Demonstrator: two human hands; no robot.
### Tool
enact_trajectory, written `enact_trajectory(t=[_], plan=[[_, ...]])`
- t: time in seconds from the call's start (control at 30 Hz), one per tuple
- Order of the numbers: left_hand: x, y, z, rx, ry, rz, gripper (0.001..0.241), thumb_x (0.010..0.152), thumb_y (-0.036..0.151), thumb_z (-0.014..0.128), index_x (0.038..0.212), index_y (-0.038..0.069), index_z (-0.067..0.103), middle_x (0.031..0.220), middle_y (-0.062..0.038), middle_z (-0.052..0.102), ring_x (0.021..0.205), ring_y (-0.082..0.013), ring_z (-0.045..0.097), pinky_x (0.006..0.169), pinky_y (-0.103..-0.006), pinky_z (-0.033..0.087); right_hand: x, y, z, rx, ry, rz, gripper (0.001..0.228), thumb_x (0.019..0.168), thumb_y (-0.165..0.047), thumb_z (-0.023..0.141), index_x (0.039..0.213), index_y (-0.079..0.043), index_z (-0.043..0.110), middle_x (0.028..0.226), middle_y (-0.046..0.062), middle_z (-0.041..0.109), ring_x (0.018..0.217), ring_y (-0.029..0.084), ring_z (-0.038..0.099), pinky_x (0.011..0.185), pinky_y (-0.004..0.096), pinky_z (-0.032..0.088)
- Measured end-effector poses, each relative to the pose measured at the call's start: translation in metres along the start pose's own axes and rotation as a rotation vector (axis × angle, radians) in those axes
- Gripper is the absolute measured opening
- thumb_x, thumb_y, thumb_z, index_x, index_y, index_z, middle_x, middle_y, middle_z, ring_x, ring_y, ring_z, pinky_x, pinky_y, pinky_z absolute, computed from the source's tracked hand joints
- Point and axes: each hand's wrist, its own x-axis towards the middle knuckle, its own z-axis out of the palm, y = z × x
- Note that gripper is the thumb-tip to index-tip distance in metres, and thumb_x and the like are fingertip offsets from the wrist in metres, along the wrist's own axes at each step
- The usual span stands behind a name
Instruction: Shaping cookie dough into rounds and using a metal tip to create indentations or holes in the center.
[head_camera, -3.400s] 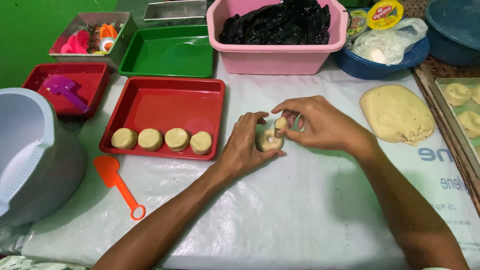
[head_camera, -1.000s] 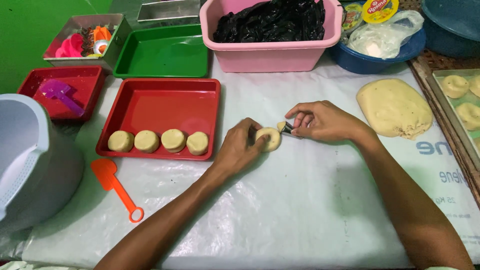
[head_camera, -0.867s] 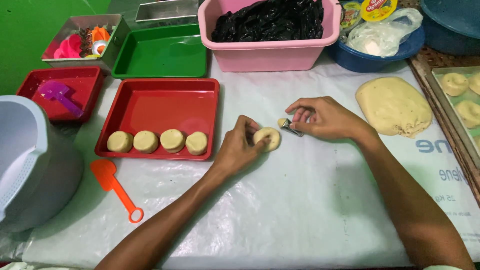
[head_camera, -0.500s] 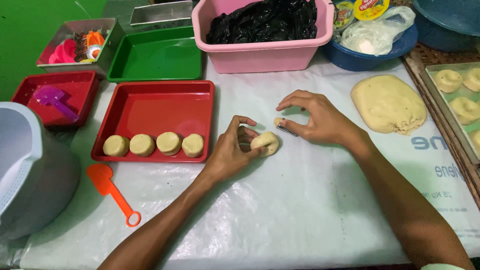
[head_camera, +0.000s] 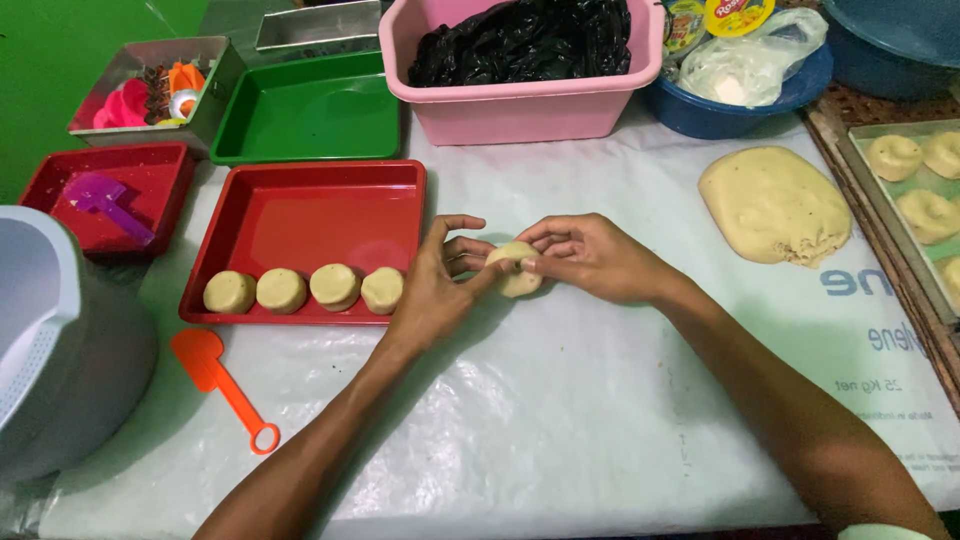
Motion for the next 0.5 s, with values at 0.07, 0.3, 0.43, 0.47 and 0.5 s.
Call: enact_trajectory(t=[0.07, 0.3, 0.43, 0.47, 0.5], plan=[[0.000, -0.001, 0.002, -0.006, 0.025, 0.026, 0.058, 0.087, 0.014, 0.080, 0.133, 0.004, 0.047, 0.105, -0.010, 0.070, 0.100, -0.0157, 0.071, 0.085, -0.0297, 0.061, 0.002, 0.004, -0.001, 0.036, 0.038, 0.010, 0.035, 0.097, -0.015, 0.069, 0.127, 0.002, 0.065, 0.113, 0.009, 0.073, 0.105, 0.014, 0.071, 0.094, 0.029, 0.058], [0.008, -0.003, 0.012, -0.061, 0.088, 0.141, 0.058, 0.090, 0.010, 0.079, 0.136, 0.002, 0.045, 0.106, -0.010, 0.070, 0.099, -0.0161, 0.070, 0.085, -0.0296, 0.060, 0.004, 0.005, -0.008, 0.158, 0.161, -0.030, 0.031, 0.096, -0.015, 0.071, 0.122, 0.000, 0.065, 0.110, 0.006, 0.073, 0.100, 0.012, 0.069, 0.085, 0.026, 0.056], [0.014, 0.020, 0.025, -0.025, -0.026, 0.154, 0.061, 0.090, 0.009, 0.079, 0.140, 0.003, 0.045, 0.107, -0.008, 0.073, 0.102, -0.0138, 0.073, 0.089, -0.0277, 0.061, -0.007, -0.016, -0.026, 0.164, 0.251, -0.010, 0.030, 0.097, -0.017, 0.072, 0.121, 0.001, 0.067, 0.105, 0.007, 0.075, 0.091, 0.011, 0.068, 0.076, 0.025, 0.053], [0.014, 0.027, 0.031, -0.028, -0.057, 0.110, 0.066, 0.088, 0.008, 0.079, 0.144, 0.004, 0.044, 0.104, -0.009, 0.071, 0.098, -0.0139, 0.072, 0.085, -0.0280, 0.060, -0.011, -0.022, -0.031, 0.163, 0.260, -0.015, 0.031, 0.096, -0.019, 0.073, 0.120, 0.000, 0.068, 0.105, 0.006, 0.075, 0.091, 0.010, 0.069, 0.075, 0.025, 0.055], [0.015, 0.035, 0.036, -0.030, -0.089, 0.066, 0.071, 0.086, 0.006, 0.079, 0.148, 0.005, 0.044, 0.100, -0.011, 0.069, 0.094, -0.0140, 0.070, 0.081, -0.0284, 0.058, -0.015, -0.028, -0.037, 0.162, 0.270, -0.020, 0.032, 0.096, -0.021, 0.073, 0.119, -0.001, 0.068, 0.105, 0.005, 0.076, 0.091, 0.009, 0.070, 0.075, 0.024, 0.056]])
